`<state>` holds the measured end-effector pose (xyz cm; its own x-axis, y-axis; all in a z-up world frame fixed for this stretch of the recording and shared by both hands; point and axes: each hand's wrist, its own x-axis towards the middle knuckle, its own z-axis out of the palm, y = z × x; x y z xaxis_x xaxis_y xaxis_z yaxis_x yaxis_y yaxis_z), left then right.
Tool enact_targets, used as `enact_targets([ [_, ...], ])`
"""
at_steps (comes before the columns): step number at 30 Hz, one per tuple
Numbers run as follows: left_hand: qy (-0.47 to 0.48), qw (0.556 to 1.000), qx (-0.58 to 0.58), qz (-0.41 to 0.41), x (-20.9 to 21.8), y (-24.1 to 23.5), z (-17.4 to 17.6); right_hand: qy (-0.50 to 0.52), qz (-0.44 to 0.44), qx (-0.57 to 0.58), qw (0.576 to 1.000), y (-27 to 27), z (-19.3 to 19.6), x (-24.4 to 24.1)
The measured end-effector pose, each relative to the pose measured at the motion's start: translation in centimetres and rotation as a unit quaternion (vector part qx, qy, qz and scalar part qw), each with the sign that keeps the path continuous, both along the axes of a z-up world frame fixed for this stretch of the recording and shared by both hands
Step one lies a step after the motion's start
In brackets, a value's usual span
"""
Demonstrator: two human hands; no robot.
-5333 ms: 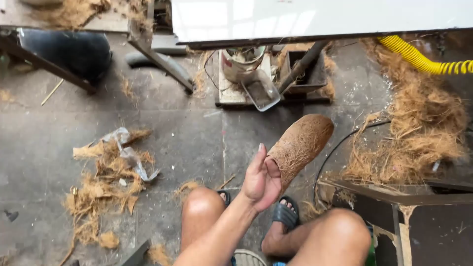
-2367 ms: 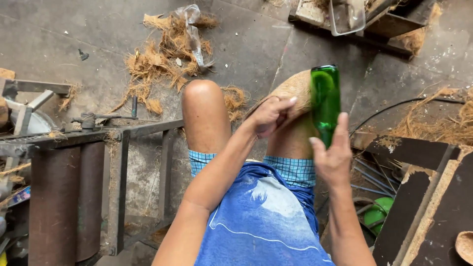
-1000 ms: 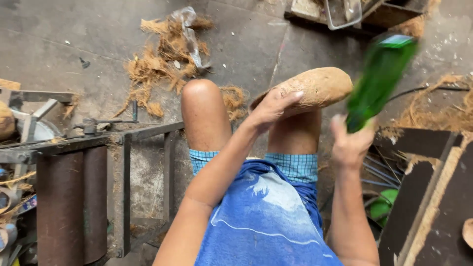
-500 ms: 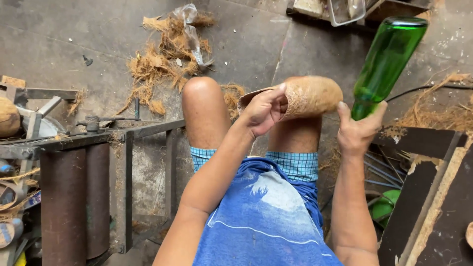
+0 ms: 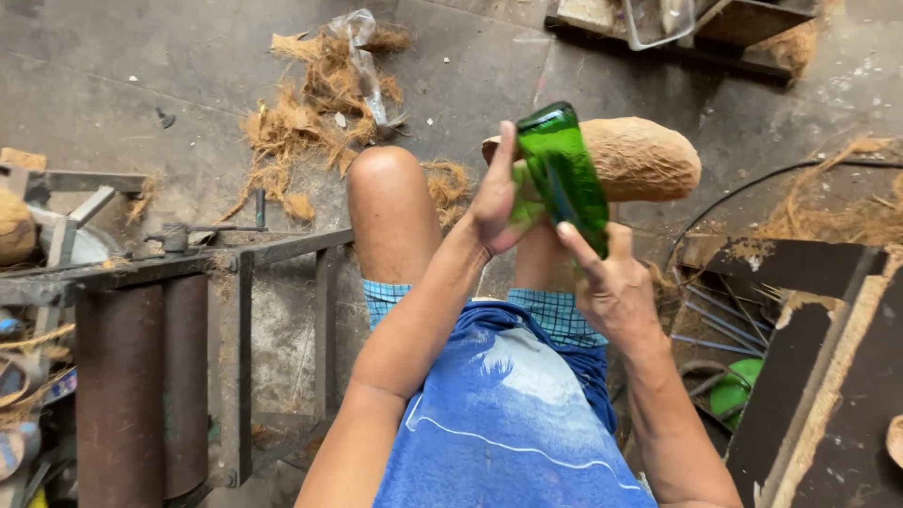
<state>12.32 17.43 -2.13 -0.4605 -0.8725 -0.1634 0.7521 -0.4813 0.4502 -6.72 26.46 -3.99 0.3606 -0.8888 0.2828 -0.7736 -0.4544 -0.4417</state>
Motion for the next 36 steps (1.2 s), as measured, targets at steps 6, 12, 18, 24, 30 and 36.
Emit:
enact_targets([
  [6, -0.158, 0.985, 0.007, 0.070, 1.1, -2.1, -6.3, -0.351, -0.049, 0.151, 0.923, -1.7, 3.2, 0.2],
  [12, -0.317, 0.943, -0.041, 0.093, 1.2, -0.7, 5.4, -0.392, -0.156, 0.132, 0.897, -2.3, 4.1, -2.5],
  [18, -0.453, 0.892, -0.006, 0.009, 1.5, -0.2, -3.1, -0.169, -0.030, 0.074, 0.982, -1.9, 2.6, -1.7],
  [24, -0.509, 0.859, -0.040, -0.028, 2.2, -0.7, -1.4, -0.251, -0.037, 0.059, 0.965, -2.0, 5.3, -1.1],
  [30, -0.402, 0.883, -0.241, -0.007, 3.3, 0.0, 1.3, -0.081, -0.006, -0.014, 0.997, -1.4, 2.0, -0.1],
  [36, -0.527, 0.835, -0.043, -0.153, 3.6, -0.2, 0.3, -0.258, -0.115, 0.120, 0.952, -2.1, 7.5, -0.6],
])
